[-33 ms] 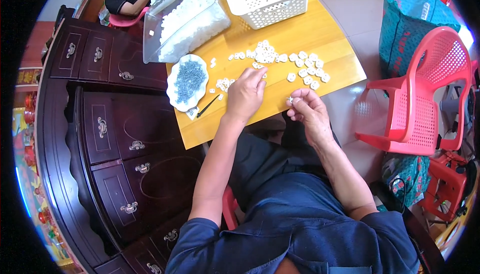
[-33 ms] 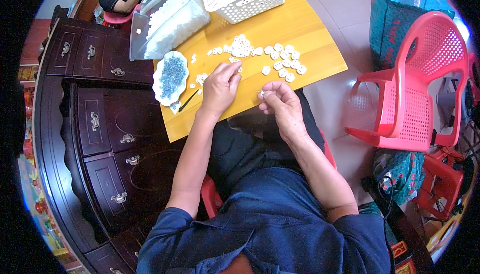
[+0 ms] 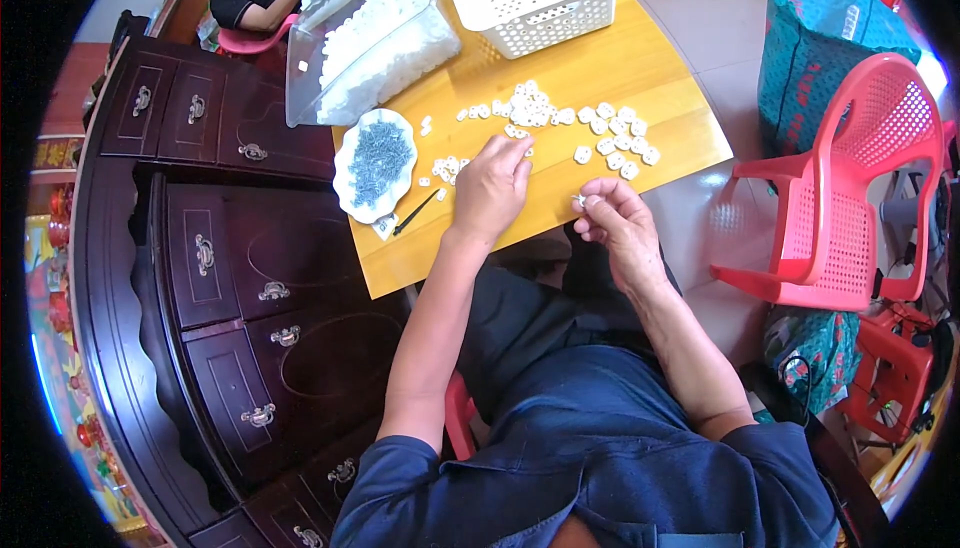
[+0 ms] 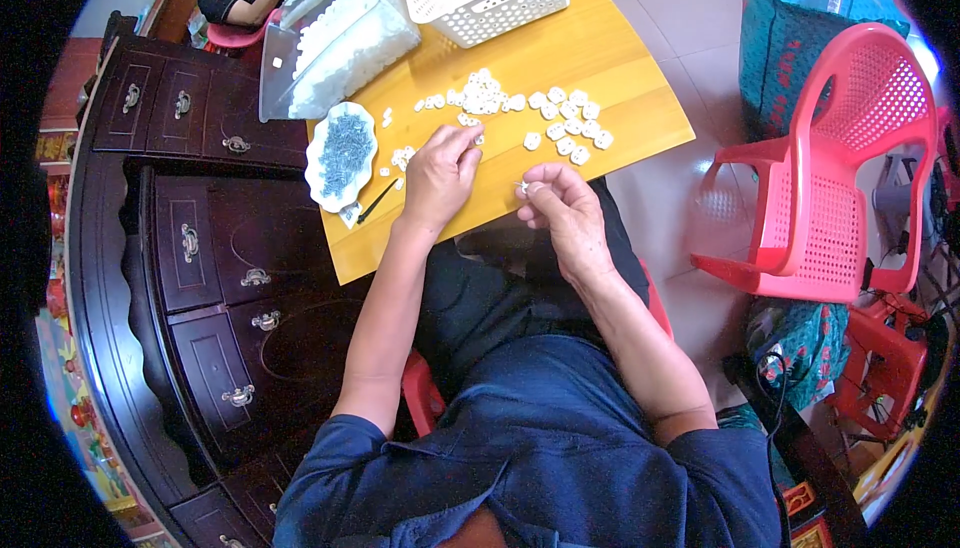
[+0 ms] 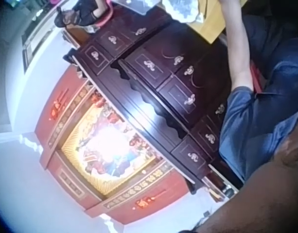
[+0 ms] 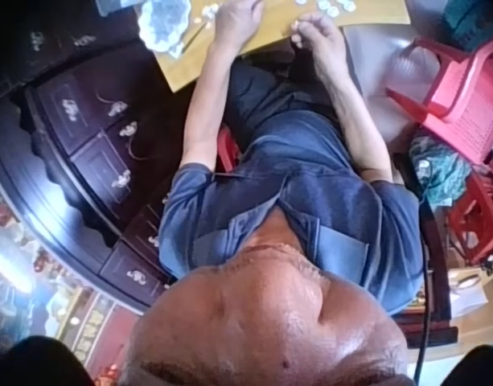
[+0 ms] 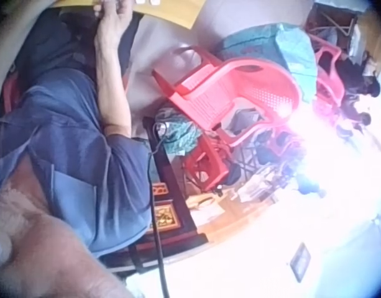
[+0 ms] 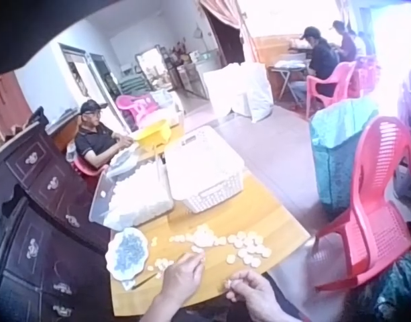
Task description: Manual assembly of small white plastic components by inserting pins into them at a work table.
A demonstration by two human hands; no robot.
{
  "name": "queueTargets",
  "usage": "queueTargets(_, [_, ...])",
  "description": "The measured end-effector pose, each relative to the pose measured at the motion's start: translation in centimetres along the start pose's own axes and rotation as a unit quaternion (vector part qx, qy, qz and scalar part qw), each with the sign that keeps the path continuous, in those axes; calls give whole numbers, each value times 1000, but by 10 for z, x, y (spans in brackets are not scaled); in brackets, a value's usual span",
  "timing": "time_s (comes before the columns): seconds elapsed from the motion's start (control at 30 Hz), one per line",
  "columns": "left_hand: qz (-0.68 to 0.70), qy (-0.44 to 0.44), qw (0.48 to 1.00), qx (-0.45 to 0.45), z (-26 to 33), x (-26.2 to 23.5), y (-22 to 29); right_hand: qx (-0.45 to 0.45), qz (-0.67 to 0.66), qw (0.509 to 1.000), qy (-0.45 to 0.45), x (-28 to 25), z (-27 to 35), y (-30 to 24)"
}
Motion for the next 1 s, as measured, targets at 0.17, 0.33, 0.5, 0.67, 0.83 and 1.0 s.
queueTargets(0.17, [-3,-13,1000,-3,0,2,-6,9,-17,1000,-3,-1,0,1])
queueTargets(0.33, [-1,-50,998,-29,2,1,-9,13,0,1000,-8,0,1,2])
queueTargets(0.5, [-17,-48,997,-59,3,-1,-18,15,9,1000,-13,5,2,1])
queueTargets(0.67, [-60,6,996,-62,-12,-10,-17,3,6,1000,-29,9,4,-3])
queueTargets(0.83, [-54,48,997,-23,-34,-7,-17,7,4,1000,-26,10,5,-3])
queueTargets(1.0, [-69,19,997,-29,-45,6,-17,1,8,1000,-27,9,4,-3])
Point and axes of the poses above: each hand's wrist, its own z-axis away from the middle knuckle, its own x-axis out of the palm, y = z × x, the point moved 6 cm from there along -z, towards the middle knuckle, and after that the axes turned 12 degrees about -z, right-handed, at the moved point
